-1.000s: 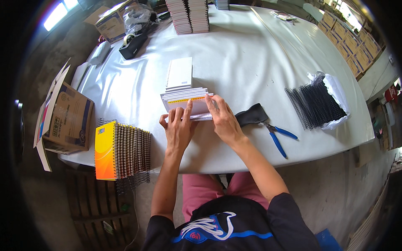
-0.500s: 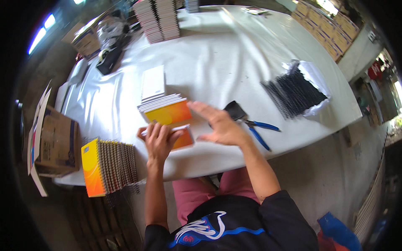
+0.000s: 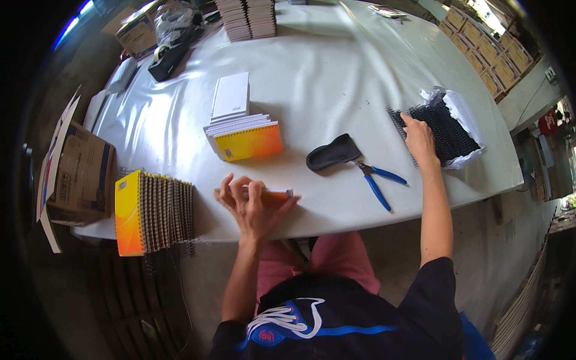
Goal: The person manually threads a wire spiral through the pre-punched holes of a notebook, uses pliers to cut and crimp the ends, and then places the assembled notebook onto a stack.
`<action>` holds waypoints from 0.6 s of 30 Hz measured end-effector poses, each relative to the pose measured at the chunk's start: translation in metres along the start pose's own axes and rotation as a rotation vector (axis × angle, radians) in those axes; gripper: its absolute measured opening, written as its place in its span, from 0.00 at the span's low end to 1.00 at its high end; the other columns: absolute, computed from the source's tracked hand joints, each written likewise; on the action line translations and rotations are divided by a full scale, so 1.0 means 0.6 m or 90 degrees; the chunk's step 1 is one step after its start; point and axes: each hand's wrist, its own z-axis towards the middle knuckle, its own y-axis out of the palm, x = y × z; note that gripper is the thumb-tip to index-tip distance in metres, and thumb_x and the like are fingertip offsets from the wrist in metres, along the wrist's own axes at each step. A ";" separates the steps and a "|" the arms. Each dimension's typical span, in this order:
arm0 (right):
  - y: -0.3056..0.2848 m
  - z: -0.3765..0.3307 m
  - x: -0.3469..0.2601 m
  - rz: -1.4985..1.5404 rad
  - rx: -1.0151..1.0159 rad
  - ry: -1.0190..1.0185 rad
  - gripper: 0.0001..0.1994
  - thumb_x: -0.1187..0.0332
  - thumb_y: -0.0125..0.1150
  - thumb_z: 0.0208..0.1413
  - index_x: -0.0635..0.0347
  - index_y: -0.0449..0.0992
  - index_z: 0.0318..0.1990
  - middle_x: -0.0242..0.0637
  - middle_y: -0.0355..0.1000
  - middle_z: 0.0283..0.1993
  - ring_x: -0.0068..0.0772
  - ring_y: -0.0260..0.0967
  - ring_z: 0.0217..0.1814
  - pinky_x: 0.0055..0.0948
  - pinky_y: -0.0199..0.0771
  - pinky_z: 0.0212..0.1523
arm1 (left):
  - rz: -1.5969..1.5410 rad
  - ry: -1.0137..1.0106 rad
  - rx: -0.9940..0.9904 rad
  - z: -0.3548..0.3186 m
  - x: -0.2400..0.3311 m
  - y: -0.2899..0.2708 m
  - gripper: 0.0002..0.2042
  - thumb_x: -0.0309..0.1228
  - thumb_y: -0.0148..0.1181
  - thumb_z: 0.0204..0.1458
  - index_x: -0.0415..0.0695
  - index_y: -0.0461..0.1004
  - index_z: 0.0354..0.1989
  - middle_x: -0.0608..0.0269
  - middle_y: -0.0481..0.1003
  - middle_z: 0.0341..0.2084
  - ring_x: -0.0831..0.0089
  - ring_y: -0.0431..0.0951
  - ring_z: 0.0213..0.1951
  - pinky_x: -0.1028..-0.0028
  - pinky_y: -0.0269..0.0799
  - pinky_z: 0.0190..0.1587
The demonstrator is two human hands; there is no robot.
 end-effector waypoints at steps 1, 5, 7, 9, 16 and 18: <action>-0.004 0.001 0.000 0.015 0.008 -0.039 0.20 0.80 0.46 0.53 0.58 0.68 0.55 0.53 0.73 0.40 0.56 0.71 0.42 0.49 0.69 0.46 | 0.007 -0.001 0.016 0.000 0.001 0.005 0.27 0.53 0.73 0.25 0.51 0.69 0.29 0.61 0.63 0.41 0.54 0.57 0.54 0.40 0.44 0.55; -0.043 -0.009 -0.045 0.096 0.153 -0.065 0.22 0.81 0.45 0.53 0.57 0.64 0.57 0.52 0.69 0.48 0.55 0.67 0.49 0.44 0.67 0.50 | 0.016 0.010 0.086 0.009 0.002 0.008 0.28 0.48 0.74 0.23 0.50 0.68 0.32 0.58 0.63 0.40 0.55 0.59 0.50 0.52 0.51 0.52; -0.091 -0.041 -0.128 0.267 0.048 0.025 0.24 0.81 0.44 0.53 0.56 0.62 0.59 0.51 0.66 0.53 0.51 0.66 0.53 0.40 0.65 0.54 | 0.021 -0.002 0.031 0.013 0.009 -0.001 0.28 0.48 0.74 0.23 0.51 0.68 0.33 0.59 0.63 0.40 0.56 0.59 0.49 0.53 0.52 0.52; -0.098 -0.088 -0.183 0.418 -0.047 -0.180 0.25 0.77 0.47 0.56 0.54 0.58 0.63 0.46 0.65 0.57 0.40 0.64 0.58 0.33 0.62 0.58 | 0.021 -0.004 0.044 0.010 0.007 0.004 0.28 0.51 0.72 0.23 0.52 0.70 0.33 0.62 0.64 0.37 0.58 0.61 0.48 0.51 0.51 0.51; -0.066 -0.151 -0.309 0.731 -0.409 -0.214 0.20 0.60 0.52 0.60 0.53 0.68 0.59 0.38 0.72 0.48 0.26 0.67 0.47 0.27 0.66 0.52 | 0.016 0.019 0.106 0.005 -0.002 -0.001 0.26 0.51 0.73 0.24 0.52 0.69 0.29 0.63 0.64 0.33 0.60 0.61 0.46 0.58 0.53 0.50; -0.052 -0.158 -0.311 0.669 -0.308 -0.283 0.17 0.61 0.52 0.61 0.52 0.70 0.56 0.39 0.72 0.43 0.27 0.69 0.41 0.25 0.68 0.46 | 0.018 0.017 0.090 0.003 -0.005 -0.001 0.26 0.52 0.72 0.24 0.53 0.69 0.30 0.63 0.64 0.33 0.60 0.61 0.45 0.58 0.53 0.49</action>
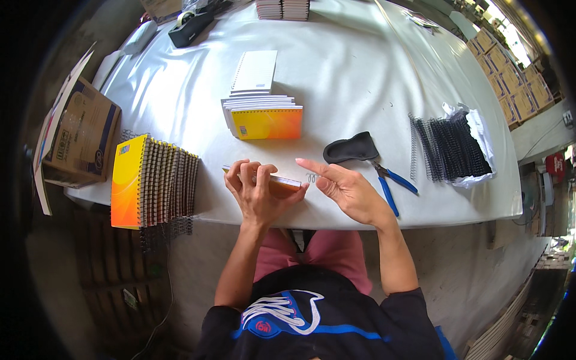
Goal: The person manually threads a wire spiral through the pre-punched holes of a notebook, uses pliers to cut and crimp the ends, and then places the assembled notebook onto a stack.
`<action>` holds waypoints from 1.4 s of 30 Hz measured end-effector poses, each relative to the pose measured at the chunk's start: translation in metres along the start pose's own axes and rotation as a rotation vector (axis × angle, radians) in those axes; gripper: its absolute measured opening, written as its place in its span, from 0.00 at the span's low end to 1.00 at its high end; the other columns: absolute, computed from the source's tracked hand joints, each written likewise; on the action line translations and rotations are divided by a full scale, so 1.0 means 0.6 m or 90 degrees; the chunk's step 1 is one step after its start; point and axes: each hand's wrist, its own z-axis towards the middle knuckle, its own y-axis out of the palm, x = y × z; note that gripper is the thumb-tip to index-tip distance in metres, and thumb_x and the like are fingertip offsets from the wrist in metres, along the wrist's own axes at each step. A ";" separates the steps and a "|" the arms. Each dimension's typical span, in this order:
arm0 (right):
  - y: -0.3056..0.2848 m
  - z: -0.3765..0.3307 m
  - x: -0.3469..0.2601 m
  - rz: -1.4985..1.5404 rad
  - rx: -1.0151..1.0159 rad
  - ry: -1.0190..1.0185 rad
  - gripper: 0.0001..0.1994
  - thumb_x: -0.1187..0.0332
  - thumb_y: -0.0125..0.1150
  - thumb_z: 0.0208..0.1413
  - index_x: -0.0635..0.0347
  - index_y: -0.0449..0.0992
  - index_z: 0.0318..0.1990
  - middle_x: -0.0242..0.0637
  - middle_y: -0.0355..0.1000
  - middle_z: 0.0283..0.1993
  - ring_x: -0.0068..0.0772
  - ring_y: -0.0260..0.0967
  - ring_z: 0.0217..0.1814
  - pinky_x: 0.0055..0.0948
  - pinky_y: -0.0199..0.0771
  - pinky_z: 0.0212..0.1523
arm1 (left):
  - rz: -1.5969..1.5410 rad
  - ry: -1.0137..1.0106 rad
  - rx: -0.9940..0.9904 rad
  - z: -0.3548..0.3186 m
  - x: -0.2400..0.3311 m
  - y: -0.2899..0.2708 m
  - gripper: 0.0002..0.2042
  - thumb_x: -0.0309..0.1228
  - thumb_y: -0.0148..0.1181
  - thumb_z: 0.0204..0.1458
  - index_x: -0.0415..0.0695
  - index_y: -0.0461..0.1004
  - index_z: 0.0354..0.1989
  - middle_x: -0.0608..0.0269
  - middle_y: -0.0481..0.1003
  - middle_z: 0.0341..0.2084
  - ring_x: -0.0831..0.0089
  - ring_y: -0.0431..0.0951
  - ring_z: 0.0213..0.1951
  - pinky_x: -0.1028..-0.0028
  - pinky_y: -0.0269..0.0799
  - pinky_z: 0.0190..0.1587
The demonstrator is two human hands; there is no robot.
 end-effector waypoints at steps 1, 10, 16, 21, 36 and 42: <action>0.003 -0.001 0.001 -0.049 0.019 -0.039 0.16 0.62 0.52 0.61 0.52 0.71 0.55 0.40 0.72 0.41 0.28 0.69 0.39 0.24 0.68 0.43 | 0.005 -0.004 -0.006 -0.004 -0.001 0.002 0.26 0.53 0.72 0.25 0.53 0.69 0.30 0.63 0.64 0.33 0.60 0.61 0.45 0.58 0.53 0.49; 0.020 0.014 0.002 -0.166 0.156 -0.041 0.08 0.74 0.60 0.51 0.58 0.79 0.40 0.35 0.73 0.32 0.30 0.70 0.33 0.25 0.70 0.37 | 0.034 -0.023 -0.022 -0.009 0.008 0.011 0.27 0.55 0.69 0.27 0.54 0.68 0.34 0.63 0.62 0.36 0.61 0.60 0.46 0.54 0.51 0.49; 0.022 0.014 0.009 -0.154 0.205 -0.104 0.12 0.78 0.66 0.43 0.57 0.80 0.38 0.36 0.75 0.34 0.29 0.70 0.35 0.26 0.71 0.36 | 0.036 -0.034 -0.035 -0.009 0.009 0.012 0.27 0.53 0.69 0.26 0.54 0.68 0.35 0.64 0.62 0.36 0.61 0.59 0.47 0.53 0.50 0.50; 0.021 0.014 0.023 -0.030 0.123 -0.140 0.12 0.78 0.66 0.44 0.57 0.80 0.39 0.36 0.76 0.33 0.25 0.71 0.34 0.24 0.72 0.34 | 0.032 -0.038 -0.068 -0.008 0.008 0.006 0.28 0.52 0.70 0.24 0.54 0.67 0.35 0.65 0.62 0.36 0.62 0.59 0.48 0.52 0.50 0.50; 0.023 -0.021 -0.030 0.021 -0.032 0.050 0.18 0.66 0.66 0.49 0.56 0.75 0.49 0.37 0.72 0.31 0.27 0.68 0.27 0.24 0.69 0.31 | -0.061 0.025 0.056 -0.048 -0.011 -0.009 0.34 0.58 0.71 0.29 0.52 0.63 0.40 0.60 0.64 0.47 0.53 0.63 0.57 0.51 0.50 0.58; 0.078 -0.019 -0.012 -0.230 0.194 -0.164 0.08 0.72 0.66 0.44 0.57 0.77 0.34 0.37 0.73 0.33 0.37 0.72 0.34 0.32 0.73 0.34 | -0.098 0.018 0.003 -0.047 -0.026 -0.064 0.37 0.63 0.68 0.29 0.49 0.69 0.43 0.51 0.62 0.49 0.49 0.64 0.54 0.55 0.67 0.46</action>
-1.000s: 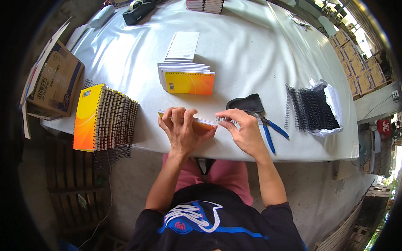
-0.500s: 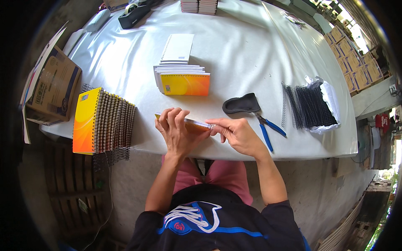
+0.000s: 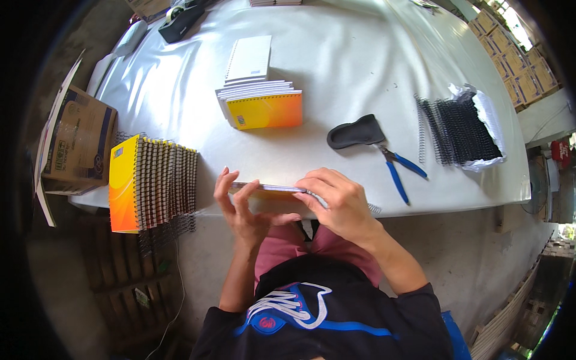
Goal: The person manually threads a wire spiral through the pre-punched holes of a notebook, uses pliers to cut and crimp the ends, and then places the assembled notebook onto a stack.
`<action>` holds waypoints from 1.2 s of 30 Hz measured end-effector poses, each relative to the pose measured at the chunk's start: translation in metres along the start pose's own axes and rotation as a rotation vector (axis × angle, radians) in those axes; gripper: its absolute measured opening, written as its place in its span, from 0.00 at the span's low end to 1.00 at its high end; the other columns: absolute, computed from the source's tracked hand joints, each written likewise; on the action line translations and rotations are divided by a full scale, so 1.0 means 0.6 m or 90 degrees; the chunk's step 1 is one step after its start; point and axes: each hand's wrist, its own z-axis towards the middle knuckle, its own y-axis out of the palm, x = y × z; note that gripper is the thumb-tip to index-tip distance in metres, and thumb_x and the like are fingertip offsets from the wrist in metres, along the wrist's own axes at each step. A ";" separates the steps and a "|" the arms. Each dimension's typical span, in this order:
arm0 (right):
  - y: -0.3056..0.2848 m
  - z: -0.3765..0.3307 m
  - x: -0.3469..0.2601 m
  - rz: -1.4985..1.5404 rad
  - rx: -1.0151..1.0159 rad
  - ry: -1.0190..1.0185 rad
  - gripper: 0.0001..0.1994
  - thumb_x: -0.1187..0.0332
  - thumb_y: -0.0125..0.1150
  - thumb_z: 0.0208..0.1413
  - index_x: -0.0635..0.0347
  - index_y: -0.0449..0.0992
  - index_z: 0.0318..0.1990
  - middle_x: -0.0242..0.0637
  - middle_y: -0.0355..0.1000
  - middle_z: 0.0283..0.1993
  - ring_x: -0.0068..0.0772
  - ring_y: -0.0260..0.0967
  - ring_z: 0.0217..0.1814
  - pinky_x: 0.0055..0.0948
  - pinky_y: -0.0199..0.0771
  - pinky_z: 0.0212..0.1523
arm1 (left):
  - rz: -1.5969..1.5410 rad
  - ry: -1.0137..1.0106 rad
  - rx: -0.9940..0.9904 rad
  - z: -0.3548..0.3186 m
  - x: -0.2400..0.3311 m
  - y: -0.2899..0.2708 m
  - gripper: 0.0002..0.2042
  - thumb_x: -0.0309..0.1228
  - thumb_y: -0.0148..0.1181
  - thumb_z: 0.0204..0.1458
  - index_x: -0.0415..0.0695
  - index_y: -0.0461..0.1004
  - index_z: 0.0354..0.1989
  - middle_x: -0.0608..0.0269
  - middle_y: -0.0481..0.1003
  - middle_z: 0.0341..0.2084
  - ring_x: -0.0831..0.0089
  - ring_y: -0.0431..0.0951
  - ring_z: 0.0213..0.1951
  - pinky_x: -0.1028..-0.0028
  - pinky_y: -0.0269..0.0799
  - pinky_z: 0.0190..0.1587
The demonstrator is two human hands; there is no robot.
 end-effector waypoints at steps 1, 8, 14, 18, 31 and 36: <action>0.003 -0.003 0.001 -0.011 -0.001 -0.014 0.08 0.72 0.66 0.43 0.58 0.77 0.34 0.37 0.73 0.33 0.37 0.72 0.34 0.32 0.73 0.33 | -0.026 -0.030 -0.019 0.001 -0.006 -0.016 0.36 0.60 0.70 0.29 0.48 0.70 0.42 0.51 0.62 0.50 0.51 0.65 0.53 0.57 0.69 0.46; -0.010 -0.011 0.018 -0.041 0.013 -0.066 0.12 0.80 0.66 0.39 0.60 0.77 0.35 0.38 0.75 0.35 0.38 0.74 0.35 0.31 0.75 0.34 | -0.531 -0.436 -0.222 -0.008 -0.043 -0.087 0.15 0.28 0.63 0.49 0.38 0.74 0.45 0.54 0.68 0.48 0.68 0.70 0.51 0.68 0.68 0.52; -0.024 -0.024 0.028 -0.017 -0.017 -0.033 0.12 0.81 0.65 0.40 0.60 0.77 0.36 0.36 0.75 0.36 0.36 0.74 0.36 0.30 0.75 0.34 | -0.595 -0.403 -0.340 0.002 -0.060 -0.091 0.22 0.25 0.69 0.41 0.39 0.74 0.49 0.55 0.70 0.49 0.67 0.71 0.51 0.69 0.70 0.52; -0.027 -0.020 0.028 0.003 -0.028 -0.014 0.12 0.81 0.65 0.41 0.60 0.78 0.36 0.36 0.76 0.36 0.35 0.74 0.36 0.29 0.75 0.34 | -0.616 -0.467 -0.327 0.005 -0.059 -0.082 0.18 0.26 0.67 0.43 0.40 0.76 0.46 0.56 0.72 0.47 0.69 0.73 0.49 0.72 0.71 0.50; -0.033 0.018 0.031 0.059 -0.041 0.127 0.08 0.74 0.66 0.46 0.62 0.78 0.36 0.37 0.76 0.31 0.25 0.72 0.29 0.21 0.68 0.30 | -0.270 -0.235 -0.104 0.068 -0.060 -0.007 0.08 0.27 0.64 0.48 0.36 0.72 0.26 0.62 0.74 0.21 0.79 0.74 0.18 0.79 0.69 0.22; -0.035 0.022 0.025 0.081 -0.010 0.155 0.11 0.74 0.67 0.45 0.61 0.77 0.38 0.37 0.77 0.31 0.25 0.74 0.29 0.21 0.70 0.29 | -0.255 -0.258 -0.137 0.062 -0.089 -0.021 0.20 0.33 0.72 0.40 0.41 0.66 0.33 0.67 0.70 0.28 0.81 0.69 0.26 0.84 0.65 0.26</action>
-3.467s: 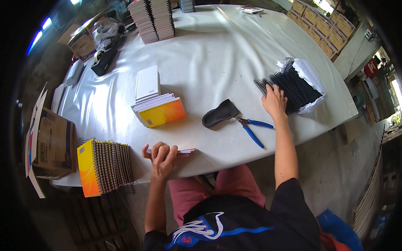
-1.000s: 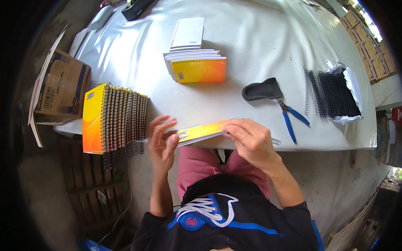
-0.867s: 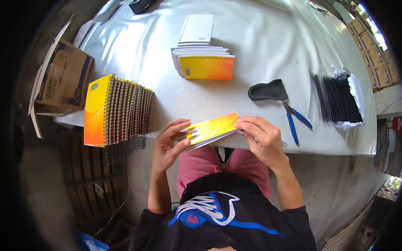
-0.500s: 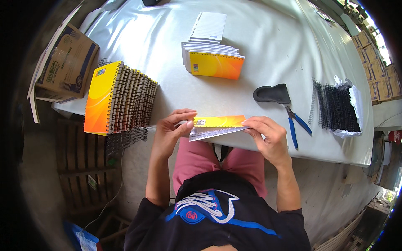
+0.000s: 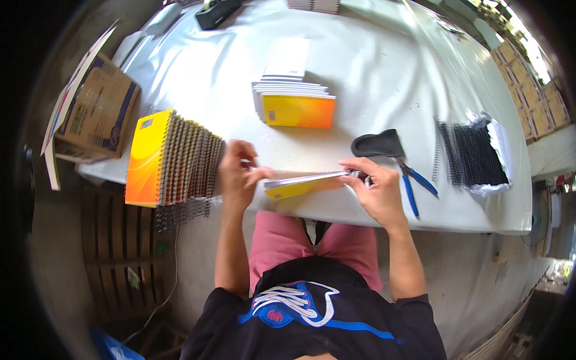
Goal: The person manually threads a wire spiral through the pre-punched holes of a notebook, uses pliers to cut and crimp the ends, and then places the assembled notebook onto a stack.
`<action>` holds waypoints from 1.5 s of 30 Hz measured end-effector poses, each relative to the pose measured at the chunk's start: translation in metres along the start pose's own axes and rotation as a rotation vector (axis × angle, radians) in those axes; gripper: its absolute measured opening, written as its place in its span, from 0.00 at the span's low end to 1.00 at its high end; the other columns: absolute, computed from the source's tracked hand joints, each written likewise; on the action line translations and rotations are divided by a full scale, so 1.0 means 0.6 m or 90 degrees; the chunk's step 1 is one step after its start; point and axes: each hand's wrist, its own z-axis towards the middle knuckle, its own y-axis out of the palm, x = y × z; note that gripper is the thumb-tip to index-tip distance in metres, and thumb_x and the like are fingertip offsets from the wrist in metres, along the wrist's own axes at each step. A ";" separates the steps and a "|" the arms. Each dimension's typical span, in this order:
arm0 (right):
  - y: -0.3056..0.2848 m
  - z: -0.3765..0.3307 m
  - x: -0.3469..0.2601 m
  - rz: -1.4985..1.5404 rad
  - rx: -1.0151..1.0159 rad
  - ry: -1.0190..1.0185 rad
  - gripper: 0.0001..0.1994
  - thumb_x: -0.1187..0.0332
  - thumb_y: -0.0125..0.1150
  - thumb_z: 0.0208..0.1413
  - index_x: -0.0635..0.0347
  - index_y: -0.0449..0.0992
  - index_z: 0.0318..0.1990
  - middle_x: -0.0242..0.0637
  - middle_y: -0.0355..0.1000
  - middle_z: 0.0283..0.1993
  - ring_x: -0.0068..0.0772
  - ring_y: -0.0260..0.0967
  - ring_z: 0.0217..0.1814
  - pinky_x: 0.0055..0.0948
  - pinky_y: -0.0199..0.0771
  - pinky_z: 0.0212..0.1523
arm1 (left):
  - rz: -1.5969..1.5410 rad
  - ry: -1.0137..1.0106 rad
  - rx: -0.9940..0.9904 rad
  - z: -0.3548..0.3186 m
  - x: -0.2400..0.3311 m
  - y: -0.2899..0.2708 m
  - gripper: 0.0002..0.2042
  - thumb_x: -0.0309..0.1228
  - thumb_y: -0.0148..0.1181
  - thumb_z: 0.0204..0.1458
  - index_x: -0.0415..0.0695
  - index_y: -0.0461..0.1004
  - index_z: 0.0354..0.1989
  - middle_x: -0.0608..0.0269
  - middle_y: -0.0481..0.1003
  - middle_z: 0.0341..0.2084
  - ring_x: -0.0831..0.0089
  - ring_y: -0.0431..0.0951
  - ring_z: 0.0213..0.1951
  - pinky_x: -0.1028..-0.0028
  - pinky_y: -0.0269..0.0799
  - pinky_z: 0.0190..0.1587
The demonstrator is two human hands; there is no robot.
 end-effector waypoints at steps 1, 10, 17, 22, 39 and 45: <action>0.001 -0.002 0.007 0.004 0.018 -0.012 0.12 0.74 0.67 0.45 0.60 0.76 0.39 0.37 0.77 0.32 0.25 0.74 0.29 0.21 0.70 0.30 | -0.094 -0.041 0.088 0.000 0.029 0.001 0.21 0.34 0.74 0.34 0.39 0.68 0.33 0.61 0.69 0.27 0.75 0.68 0.28 0.74 0.65 0.30; -0.009 -0.030 -0.004 -0.035 -0.039 -0.071 0.18 0.76 0.68 0.42 0.59 0.73 0.43 0.36 0.74 0.39 0.30 0.72 0.28 0.26 0.72 0.31 | 0.451 0.274 0.024 -0.081 0.058 0.124 0.27 0.52 0.63 0.42 0.56 0.71 0.52 0.71 0.69 0.36 0.71 0.68 0.51 0.41 0.23 0.62; -0.036 -0.045 0.014 -0.008 -0.079 -0.061 0.14 0.77 0.62 0.48 0.60 0.72 0.45 0.38 0.72 0.32 0.29 0.70 0.28 0.26 0.72 0.31 | 0.378 0.287 0.054 -0.082 0.061 0.121 0.25 0.53 0.69 0.33 0.56 0.73 0.40 0.62 0.60 0.38 0.61 0.60 0.49 0.41 0.41 0.59; -0.047 -0.025 -0.007 0.106 -0.281 0.223 0.08 0.71 0.58 0.55 0.61 0.74 0.42 0.38 0.73 0.29 0.28 0.70 0.27 0.25 0.71 0.31 | 0.285 0.193 0.043 -0.076 0.060 0.116 0.26 0.48 0.73 0.28 0.51 0.70 0.35 0.60 0.59 0.41 0.58 0.57 0.49 0.57 0.55 0.50; 0.019 -0.059 -0.005 -0.266 0.086 -0.157 0.12 0.59 0.62 0.49 0.58 0.75 0.33 0.34 0.71 0.31 0.35 0.71 0.33 0.33 0.65 0.30 | 0.295 0.218 0.021 -0.064 0.080 0.117 0.23 0.43 0.73 0.28 0.44 0.68 0.28 0.55 0.59 0.43 0.52 0.57 0.52 0.57 0.58 0.50; 0.023 -0.053 -0.021 -0.254 0.074 -0.058 0.11 0.58 0.61 0.47 0.57 0.76 0.29 0.32 0.72 0.28 0.34 0.71 0.29 0.33 0.64 0.30 | 0.287 0.239 0.057 -0.072 0.073 0.122 0.21 0.44 0.72 0.31 0.47 0.69 0.28 0.55 0.59 0.43 0.52 0.59 0.52 0.54 0.59 0.50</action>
